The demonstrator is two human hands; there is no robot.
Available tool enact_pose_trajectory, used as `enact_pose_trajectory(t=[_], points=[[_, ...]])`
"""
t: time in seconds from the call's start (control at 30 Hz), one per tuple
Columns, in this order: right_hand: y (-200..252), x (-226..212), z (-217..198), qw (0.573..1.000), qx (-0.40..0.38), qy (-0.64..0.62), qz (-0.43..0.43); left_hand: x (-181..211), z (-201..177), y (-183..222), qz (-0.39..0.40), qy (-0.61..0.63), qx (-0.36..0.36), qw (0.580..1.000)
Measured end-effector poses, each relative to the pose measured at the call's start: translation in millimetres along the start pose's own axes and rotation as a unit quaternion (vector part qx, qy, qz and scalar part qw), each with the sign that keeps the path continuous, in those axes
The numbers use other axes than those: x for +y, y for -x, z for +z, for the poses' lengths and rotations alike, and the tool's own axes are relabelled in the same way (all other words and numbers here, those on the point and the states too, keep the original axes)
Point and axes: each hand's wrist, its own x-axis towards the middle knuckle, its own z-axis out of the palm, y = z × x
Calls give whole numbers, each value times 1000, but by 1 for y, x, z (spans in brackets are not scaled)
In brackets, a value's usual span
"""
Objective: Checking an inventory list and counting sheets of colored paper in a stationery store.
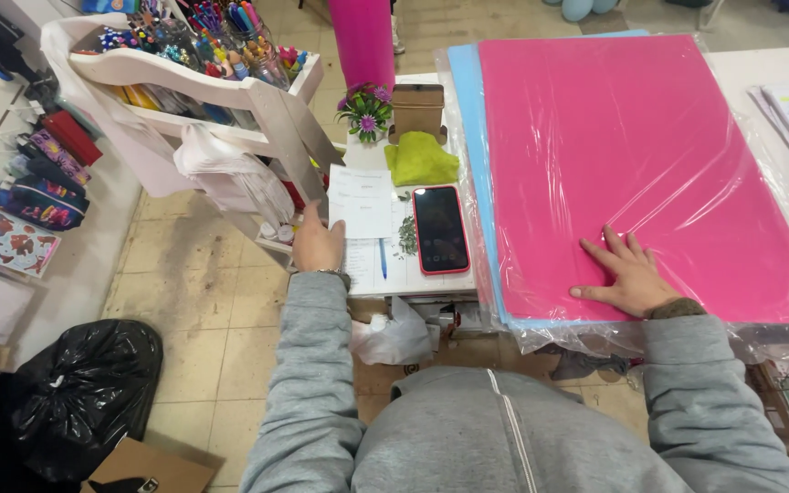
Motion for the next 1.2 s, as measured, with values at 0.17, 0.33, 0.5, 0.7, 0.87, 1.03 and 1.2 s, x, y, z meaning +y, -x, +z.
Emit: enact_pose_trajectory(t=[0.17,0.33,0.5,0.7,0.87,1.03,1.2], points=[[1,1,3,999,18,-27,-20,63,-14,25,204,58,145,967],[9,1,5,996,45,-77,-25,103,55,51,410,59,104,904],[11,-3,2,995,52,-78,-19,111,145,57,401,-126,-144,896],[27,-4,-6,993,91,-49,-49,150,107,93,355,-140,-225,896],[62,3,-21,979,42,-43,-197,156,113,133,434,-87,-205,873],[72,39,-17,965,58,-40,-253,173,122,196,526,-20,-317,789],[67,61,-12,972,59,-101,-203,168,170,207,565,-20,-226,793]])
